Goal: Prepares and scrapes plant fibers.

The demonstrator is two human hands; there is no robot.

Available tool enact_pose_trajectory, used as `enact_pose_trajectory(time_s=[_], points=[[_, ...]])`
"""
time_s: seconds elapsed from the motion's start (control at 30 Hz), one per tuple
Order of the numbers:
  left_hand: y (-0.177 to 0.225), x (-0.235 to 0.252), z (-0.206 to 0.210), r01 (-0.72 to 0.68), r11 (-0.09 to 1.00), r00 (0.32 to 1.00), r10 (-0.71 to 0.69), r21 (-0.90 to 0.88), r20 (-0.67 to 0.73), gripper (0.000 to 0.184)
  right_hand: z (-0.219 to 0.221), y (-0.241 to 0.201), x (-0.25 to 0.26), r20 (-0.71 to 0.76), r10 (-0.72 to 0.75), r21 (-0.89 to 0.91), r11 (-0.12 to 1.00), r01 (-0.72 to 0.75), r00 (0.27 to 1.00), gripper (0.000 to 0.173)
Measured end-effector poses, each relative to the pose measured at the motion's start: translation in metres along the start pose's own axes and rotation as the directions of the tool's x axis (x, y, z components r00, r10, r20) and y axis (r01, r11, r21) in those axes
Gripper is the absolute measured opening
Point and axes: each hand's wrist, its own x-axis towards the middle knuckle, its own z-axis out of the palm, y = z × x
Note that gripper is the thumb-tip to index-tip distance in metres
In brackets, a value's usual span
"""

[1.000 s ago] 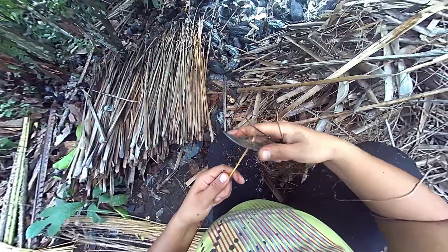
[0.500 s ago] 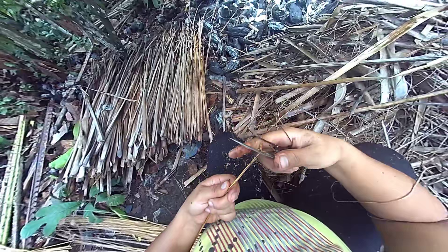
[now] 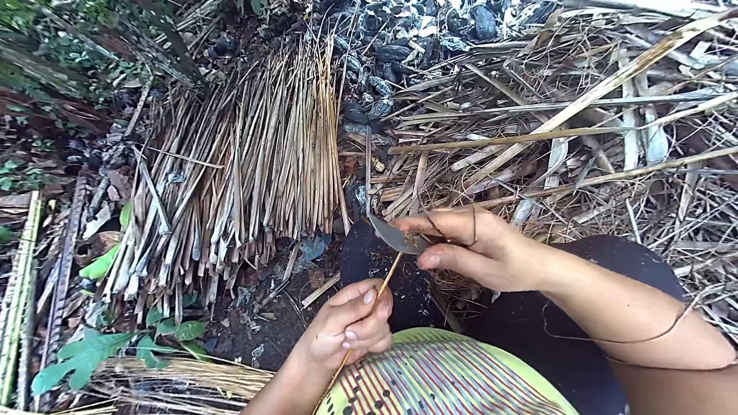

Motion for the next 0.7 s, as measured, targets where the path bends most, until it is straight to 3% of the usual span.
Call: enact_pose_trajectory(time_s=[0.1, 0.2, 0.27, 0.33, 0.4, 0.43, 0.5, 0.57, 0.63, 0.7], points=[[-0.003, 0.001, 0.006, -0.131, 0.937, 0.972, 0.186, 0.325, -0.143, 0.026, 0.007, 0.014, 0.002, -0.101, -0.164, -0.553, 0.829, 0.082, 0.981, 0.034], [-0.006, 0.004, 0.009, -0.150, 0.824, 0.914, 0.326, 0.547, -0.242, 0.023, 0.013, 0.029, 0.004, -0.130, -0.243, -0.772, 0.633, 0.056, 0.961, 0.036], [-0.003, 0.005, 0.010, -0.143, 0.830, 0.901, 0.335, 0.539, -0.276, 0.019, 0.006, 0.033, 0.006, -0.187, -0.226, -0.798, 0.602, -0.014, 0.956, 0.036], [-0.002, -0.001, 0.010, -0.131, 0.862, 0.902, 0.309, 0.490, -0.301, 0.019, -0.032, 0.037, 0.007, -0.370, -0.074, -0.756, 0.604, -0.253, 0.926, 0.037], [-0.001, -0.008, 0.006, -0.111, 0.855, 0.885, 0.317, 0.507, -0.342, 0.020, -0.088, 0.032, 0.004, -0.578, 0.177, -0.583, 0.593, -0.555, 0.796, 0.045], [0.000, -0.010, 0.004, -0.088, 0.821, 0.870, 0.338, 0.563, -0.358, 0.022, -0.109, 0.029, 0.001, -0.631, 0.245, -0.497, 0.601, -0.625, 0.737, 0.048], [0.002, -0.013, 0.001, -0.004, 0.615, 0.846, 0.422, 0.789, -0.325, 0.028, -0.129, 0.027, -0.009, -0.650, 0.322, -0.353, 0.674, -0.648, 0.689, 0.053], [0.006, -0.017, -0.002, 0.123, 0.157, 0.844, 0.504, 0.980, -0.186, 0.033, -0.127, 0.029, -0.020, -0.560, 0.460, -0.224, 0.717, -0.661, 0.689, 0.054], [0.013, -0.023, 0.001, 0.254, -0.252, 0.852, 0.515, 0.934, -0.093, 0.032, -0.133, 0.054, -0.031, -0.381, 0.569, -0.385, 0.619, -0.685, 0.729, 0.055], [0.018, -0.035, -0.004, 0.355, -0.469, 0.842, 0.536, 0.808, -0.060, 0.028, -0.170, 0.117, -0.068, -0.050, 0.580, -0.554, 0.661, -0.506, 0.813, 0.060]])
